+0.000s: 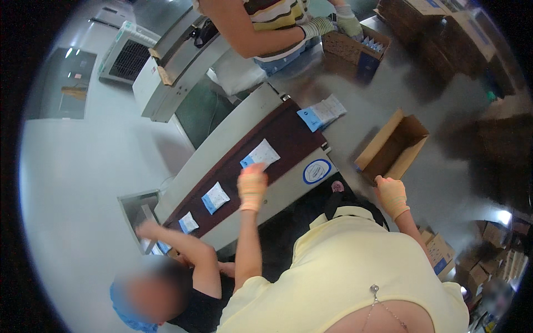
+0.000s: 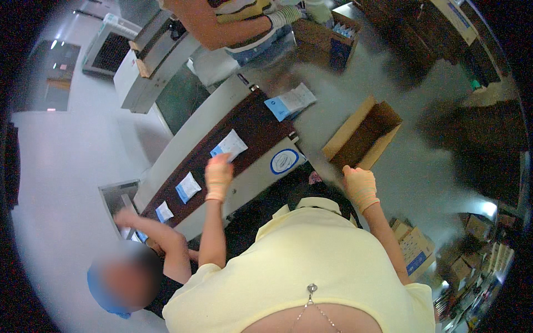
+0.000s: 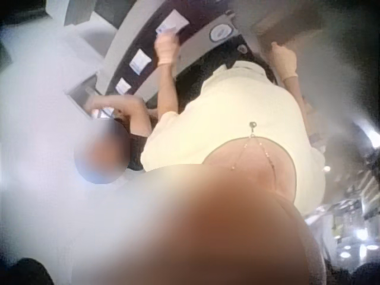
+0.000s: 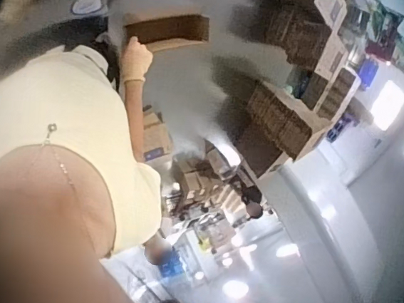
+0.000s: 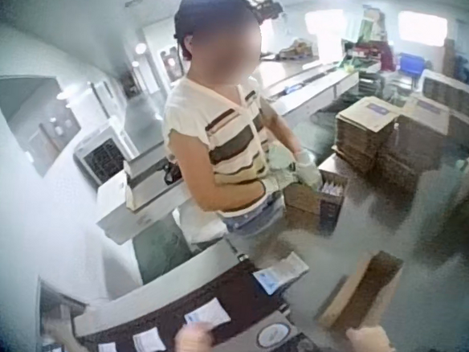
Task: The person packs small blue and white packets into cardboard boxes on a metal table. They pick up packets from a conveyor belt, place them into open boxes, and then close the boxes. Another person is visible in the background performing similar packing tasks.
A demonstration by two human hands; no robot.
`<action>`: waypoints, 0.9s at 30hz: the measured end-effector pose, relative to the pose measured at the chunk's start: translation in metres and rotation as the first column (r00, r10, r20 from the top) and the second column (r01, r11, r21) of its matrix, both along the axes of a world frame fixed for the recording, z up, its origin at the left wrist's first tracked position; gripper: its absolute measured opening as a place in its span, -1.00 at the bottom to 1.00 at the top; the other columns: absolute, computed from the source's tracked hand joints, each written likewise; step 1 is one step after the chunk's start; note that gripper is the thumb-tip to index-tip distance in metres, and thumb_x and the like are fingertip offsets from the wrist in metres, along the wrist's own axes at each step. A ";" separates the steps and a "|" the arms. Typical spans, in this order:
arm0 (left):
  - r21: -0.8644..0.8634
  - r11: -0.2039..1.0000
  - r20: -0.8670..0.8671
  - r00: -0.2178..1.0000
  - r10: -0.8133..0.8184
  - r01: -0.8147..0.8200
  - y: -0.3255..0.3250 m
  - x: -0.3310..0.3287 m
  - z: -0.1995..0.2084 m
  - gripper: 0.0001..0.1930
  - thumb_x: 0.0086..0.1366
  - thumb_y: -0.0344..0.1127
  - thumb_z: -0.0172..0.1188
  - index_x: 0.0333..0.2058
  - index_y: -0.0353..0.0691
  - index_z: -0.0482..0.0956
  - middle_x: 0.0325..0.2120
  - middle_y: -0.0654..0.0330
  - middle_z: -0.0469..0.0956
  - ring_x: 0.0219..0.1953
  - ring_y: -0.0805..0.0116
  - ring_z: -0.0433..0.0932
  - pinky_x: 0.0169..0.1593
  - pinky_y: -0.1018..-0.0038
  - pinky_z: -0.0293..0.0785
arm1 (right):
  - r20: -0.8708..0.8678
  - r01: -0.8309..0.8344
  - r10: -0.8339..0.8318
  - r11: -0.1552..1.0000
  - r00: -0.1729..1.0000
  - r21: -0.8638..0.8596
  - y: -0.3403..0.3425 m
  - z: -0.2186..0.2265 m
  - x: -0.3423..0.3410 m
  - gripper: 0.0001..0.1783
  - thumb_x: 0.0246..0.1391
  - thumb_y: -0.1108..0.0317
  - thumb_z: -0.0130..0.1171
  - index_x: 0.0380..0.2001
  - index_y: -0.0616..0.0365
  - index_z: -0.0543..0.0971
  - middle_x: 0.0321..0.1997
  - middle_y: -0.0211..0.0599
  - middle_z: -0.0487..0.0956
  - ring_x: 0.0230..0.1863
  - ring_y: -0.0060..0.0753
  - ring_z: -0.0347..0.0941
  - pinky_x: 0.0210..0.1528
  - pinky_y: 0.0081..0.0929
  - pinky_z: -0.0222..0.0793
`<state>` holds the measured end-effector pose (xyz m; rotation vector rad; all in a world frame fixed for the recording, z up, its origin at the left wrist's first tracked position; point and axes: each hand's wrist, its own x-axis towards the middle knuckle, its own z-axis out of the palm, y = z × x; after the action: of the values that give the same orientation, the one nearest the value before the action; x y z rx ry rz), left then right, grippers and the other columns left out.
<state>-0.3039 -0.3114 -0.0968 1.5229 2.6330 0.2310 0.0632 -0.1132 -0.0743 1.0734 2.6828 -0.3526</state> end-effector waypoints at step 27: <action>-0.246 0.932 0.821 0.569 0.053 0.267 0.319 -0.008 -0.091 -0.30 -0.16 -0.22 0.49 -0.04 -0.41 0.44 -0.13 -0.05 0.54 -0.09 0.17 0.52 0.00 0.37 0.41 | 0.072 0.087 -0.073 0.971 0.995 -0.222 0.007 0.028 -0.011 -0.91 0.02 0.39 0.06 -0.36 0.04 0.52 -0.49 -0.34 0.59 -0.36 -0.26 0.58 -0.32 -0.30 0.40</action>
<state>-0.3120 0.0081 -0.1881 1.0594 1.6977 0.3404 0.0519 -0.1061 -0.0462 1.1055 2.4763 -0.6104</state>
